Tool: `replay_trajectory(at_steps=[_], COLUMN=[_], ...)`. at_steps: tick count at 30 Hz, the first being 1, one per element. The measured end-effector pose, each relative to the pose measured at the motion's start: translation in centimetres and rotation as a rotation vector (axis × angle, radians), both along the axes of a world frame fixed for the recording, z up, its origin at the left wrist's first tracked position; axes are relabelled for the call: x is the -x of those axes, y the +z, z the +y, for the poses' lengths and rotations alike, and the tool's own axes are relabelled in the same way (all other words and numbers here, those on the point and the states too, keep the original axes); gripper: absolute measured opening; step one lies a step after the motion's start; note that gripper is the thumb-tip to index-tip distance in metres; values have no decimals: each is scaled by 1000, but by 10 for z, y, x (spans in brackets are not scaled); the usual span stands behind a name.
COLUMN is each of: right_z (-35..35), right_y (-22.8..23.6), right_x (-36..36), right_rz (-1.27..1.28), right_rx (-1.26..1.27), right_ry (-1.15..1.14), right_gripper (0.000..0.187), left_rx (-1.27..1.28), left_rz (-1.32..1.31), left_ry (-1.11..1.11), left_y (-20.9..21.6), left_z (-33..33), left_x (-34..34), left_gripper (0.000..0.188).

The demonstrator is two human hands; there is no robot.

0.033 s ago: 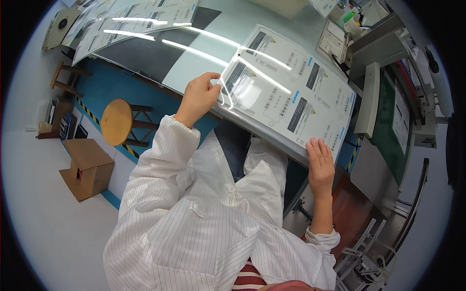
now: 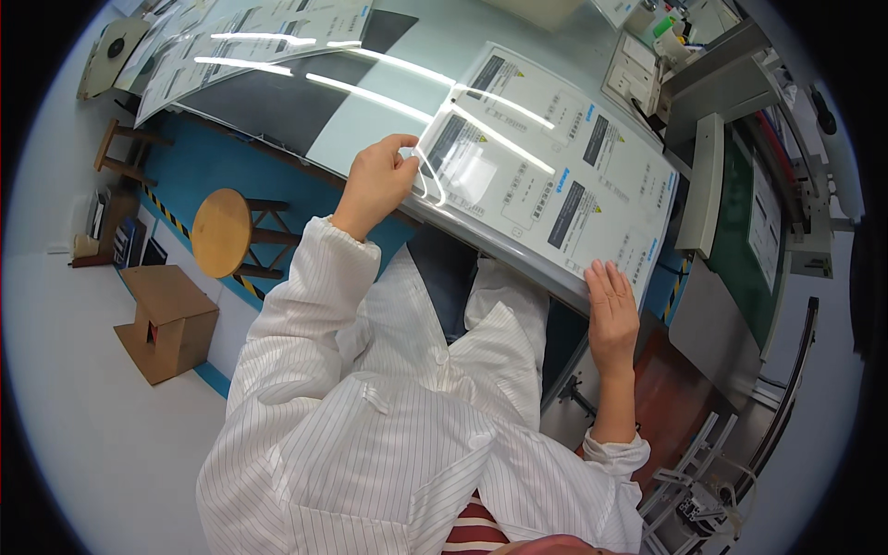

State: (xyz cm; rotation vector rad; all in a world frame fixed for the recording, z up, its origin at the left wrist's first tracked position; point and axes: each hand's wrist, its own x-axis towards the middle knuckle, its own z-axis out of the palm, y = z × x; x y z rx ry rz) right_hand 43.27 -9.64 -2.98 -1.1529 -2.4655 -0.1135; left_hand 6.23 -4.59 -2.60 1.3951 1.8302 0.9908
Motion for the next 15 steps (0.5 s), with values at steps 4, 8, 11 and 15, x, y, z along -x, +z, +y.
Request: replay_trajectory(at_steps=[4, 8, 11, 15], right_z=[-2, -5, -5, 6], right_y=[1, -1, 6, 13], right_x=[4, 5, 4, -21], right_rz=[-10, 8, 55, 253], right_rx=[-3, -13, 32, 131], right_ry=[0, 3, 9, -76], right_gripper=[30, 28, 28, 27], left_rx=[83, 122, 127, 101], left_rz=[29, 57, 232, 393], left_ry=[-7, -23, -48, -54], left_y=[2, 3, 0, 7], left_z=[-1, 0, 3, 11], left_x=[3, 4, 9, 6], left_gripper=[36, 37, 37, 33])
